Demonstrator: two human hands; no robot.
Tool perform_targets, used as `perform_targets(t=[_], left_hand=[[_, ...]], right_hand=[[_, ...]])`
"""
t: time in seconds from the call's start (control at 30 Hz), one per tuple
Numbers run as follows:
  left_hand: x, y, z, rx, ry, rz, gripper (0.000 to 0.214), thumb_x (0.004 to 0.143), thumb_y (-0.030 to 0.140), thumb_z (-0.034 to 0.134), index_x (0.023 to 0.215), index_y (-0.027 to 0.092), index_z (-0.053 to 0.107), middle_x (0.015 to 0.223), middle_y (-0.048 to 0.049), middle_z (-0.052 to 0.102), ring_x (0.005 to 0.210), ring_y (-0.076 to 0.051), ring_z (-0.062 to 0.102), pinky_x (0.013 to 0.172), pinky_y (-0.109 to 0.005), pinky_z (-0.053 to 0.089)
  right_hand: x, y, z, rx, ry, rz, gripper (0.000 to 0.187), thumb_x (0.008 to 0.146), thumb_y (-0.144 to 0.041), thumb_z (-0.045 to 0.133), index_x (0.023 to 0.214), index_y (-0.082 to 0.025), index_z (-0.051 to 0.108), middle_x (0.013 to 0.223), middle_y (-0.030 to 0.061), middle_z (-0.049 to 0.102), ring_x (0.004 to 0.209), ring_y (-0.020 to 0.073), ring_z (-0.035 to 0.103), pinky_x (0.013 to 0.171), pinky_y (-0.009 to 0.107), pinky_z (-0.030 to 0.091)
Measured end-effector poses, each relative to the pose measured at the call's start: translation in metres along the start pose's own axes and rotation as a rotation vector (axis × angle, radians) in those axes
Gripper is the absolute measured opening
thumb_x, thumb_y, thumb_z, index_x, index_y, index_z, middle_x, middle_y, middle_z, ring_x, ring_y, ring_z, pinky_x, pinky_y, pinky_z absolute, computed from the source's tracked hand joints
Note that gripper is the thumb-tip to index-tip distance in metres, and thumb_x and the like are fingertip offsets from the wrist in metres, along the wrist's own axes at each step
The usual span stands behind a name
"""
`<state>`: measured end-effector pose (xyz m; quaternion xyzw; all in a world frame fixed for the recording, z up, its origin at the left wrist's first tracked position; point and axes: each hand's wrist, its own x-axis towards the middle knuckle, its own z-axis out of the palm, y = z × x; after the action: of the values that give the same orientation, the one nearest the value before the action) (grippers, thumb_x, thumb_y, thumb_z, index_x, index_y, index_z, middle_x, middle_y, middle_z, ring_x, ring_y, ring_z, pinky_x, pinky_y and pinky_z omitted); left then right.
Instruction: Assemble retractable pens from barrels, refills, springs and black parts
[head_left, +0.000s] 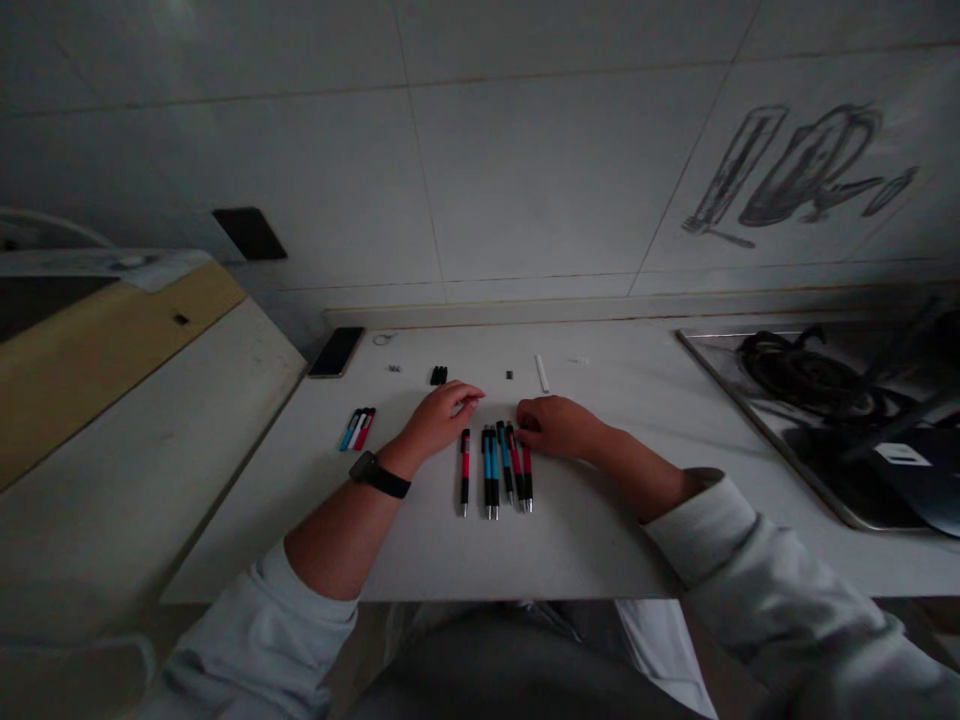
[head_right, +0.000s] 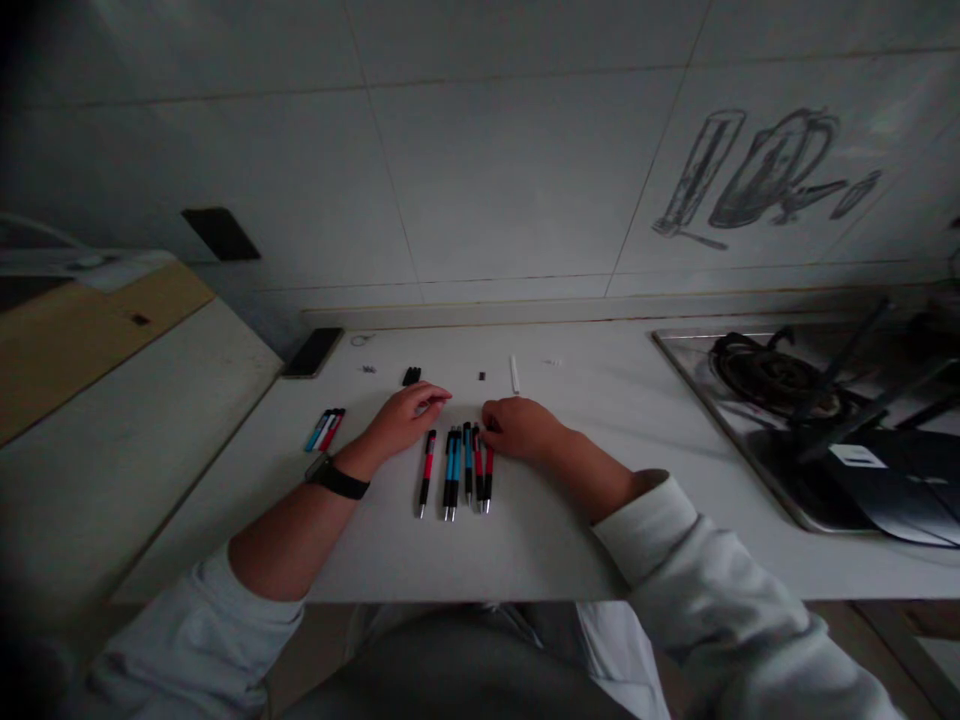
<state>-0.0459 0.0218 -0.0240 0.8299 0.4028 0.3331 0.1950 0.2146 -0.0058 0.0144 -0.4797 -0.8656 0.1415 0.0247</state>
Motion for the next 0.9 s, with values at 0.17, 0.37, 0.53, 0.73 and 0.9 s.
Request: perform_targets(t=[0.17,0.37,0.53,0.73,0.9], left_hand=[[0.000,-0.002,0.000,0.001,-0.012,-0.001,0.020,0.100,0.019,0.057,0.114,0.022,0.072,0.110,-0.0064,0.074,0.103,-0.020,0.070,0.094,-0.039,0.057],[-0.001,-0.001,0.001,0.016,-0.003,-0.002,0.020,0.101,0.019,0.057,0.114,0.023,0.072,0.110,-0.0055,0.074,0.103,-0.019,0.069,0.095,-0.039,0.057],[0.000,0.002,-0.001,0.008,0.004,0.013,0.020,0.101,0.019,0.056,0.114,0.022,0.071,0.111,-0.0060,0.073,0.103,-0.019,0.070,0.095,-0.039,0.057],[0.000,0.012,-0.003,-0.063,0.027,0.035,0.020,0.101,0.026,0.060,0.119,0.022,0.070,0.110,-0.0075,0.072,0.101,-0.020,0.070,0.094,-0.038,0.057],[-0.001,0.024,-0.003,-0.045,-0.022,0.095,0.010,0.097,0.027,0.069,0.104,0.021,0.071,0.101,-0.0052,0.072,0.099,-0.021,0.068,0.092,-0.038,0.054]], right_hand=[[-0.001,-0.004,-0.004,-0.032,-0.015,0.041,0.017,0.093,-0.027,0.059,0.104,-0.019,0.069,0.100,0.0098,0.076,0.086,0.0215,0.067,0.071,0.030,0.039],[-0.012,-0.013,-0.007,-0.070,-0.046,0.064,0.028,0.096,-0.036,0.059,0.115,-0.017,0.065,0.105,0.0146,0.076,0.093,0.0269,0.070,0.073,0.032,0.042],[-0.012,-0.011,-0.004,-0.054,-0.004,0.100,0.033,0.094,-0.023,0.060,0.127,-0.016,0.060,0.107,0.0173,0.077,0.095,0.0299,0.072,0.073,0.033,0.044],[0.000,-0.006,0.004,0.346,0.298,0.023,0.043,0.095,-0.022,0.068,0.133,-0.023,0.050,0.099,0.0043,0.077,0.081,0.0184,0.071,0.072,0.027,0.047],[0.002,-0.012,0.015,0.341,0.356,-0.122,0.044,0.093,-0.019,0.070,0.132,-0.025,0.051,0.100,0.0033,0.076,0.082,0.0177,0.070,0.075,0.028,0.049]])
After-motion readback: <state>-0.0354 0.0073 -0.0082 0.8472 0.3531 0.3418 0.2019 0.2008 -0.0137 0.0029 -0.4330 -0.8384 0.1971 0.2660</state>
